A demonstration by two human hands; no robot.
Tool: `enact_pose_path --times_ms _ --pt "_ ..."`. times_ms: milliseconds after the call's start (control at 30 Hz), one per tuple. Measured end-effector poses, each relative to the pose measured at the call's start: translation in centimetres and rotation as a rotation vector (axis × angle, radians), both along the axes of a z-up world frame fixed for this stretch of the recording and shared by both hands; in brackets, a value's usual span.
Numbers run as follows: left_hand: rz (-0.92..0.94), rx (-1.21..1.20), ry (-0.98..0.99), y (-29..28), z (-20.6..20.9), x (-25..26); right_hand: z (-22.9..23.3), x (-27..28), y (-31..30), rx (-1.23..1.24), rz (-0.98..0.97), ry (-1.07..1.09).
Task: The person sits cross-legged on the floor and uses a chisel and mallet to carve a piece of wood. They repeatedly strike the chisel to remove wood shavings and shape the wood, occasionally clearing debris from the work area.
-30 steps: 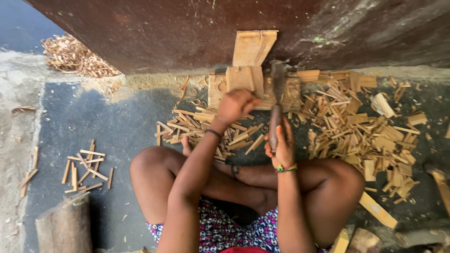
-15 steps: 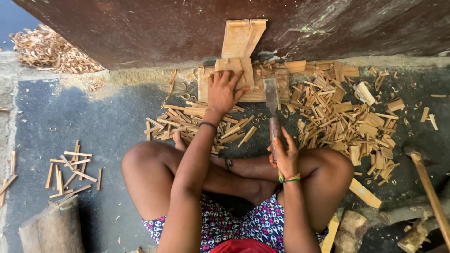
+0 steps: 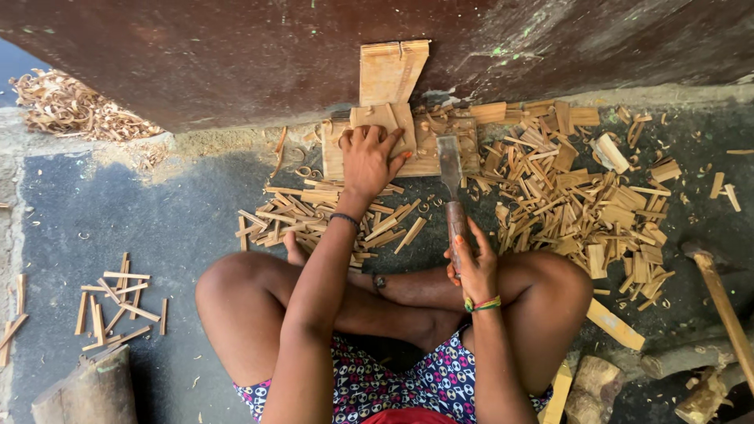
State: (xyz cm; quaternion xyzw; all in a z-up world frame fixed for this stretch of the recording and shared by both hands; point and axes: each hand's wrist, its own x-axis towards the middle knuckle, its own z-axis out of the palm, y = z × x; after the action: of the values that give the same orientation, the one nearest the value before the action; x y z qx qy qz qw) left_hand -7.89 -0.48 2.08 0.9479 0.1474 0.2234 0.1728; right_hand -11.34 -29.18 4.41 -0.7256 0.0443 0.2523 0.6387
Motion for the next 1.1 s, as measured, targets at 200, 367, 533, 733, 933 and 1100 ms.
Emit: enact_pose_path --times_ms 200,367,533,733,933,1100 --pt "0.048 0.031 -0.009 -0.6 -0.4 1.2 -0.5 0.3 -0.3 0.062 -0.005 0.021" --pt "0.073 -0.016 -0.072 -0.6 -0.7 1.2 -0.6 0.4 -0.6 0.090 -0.004 0.022" --pt "0.086 -0.165 -0.044 0.3 -0.8 1.1 0.2 0.0 -0.7 0.093 0.031 -0.004" --pt "0.057 -0.216 -0.080 1.3 0.5 -0.6 0.7 -0.7 -0.5 0.111 0.032 0.009" --pt "-0.167 -0.231 -0.366 0.3 2.5 -0.2 1.5 -1.5 -0.4 0.124 0.059 0.039" --pt "-0.524 -0.268 -0.272 -3.4 3.1 0.2 1.7 -2.2 0.2 0.098 0.093 0.085"
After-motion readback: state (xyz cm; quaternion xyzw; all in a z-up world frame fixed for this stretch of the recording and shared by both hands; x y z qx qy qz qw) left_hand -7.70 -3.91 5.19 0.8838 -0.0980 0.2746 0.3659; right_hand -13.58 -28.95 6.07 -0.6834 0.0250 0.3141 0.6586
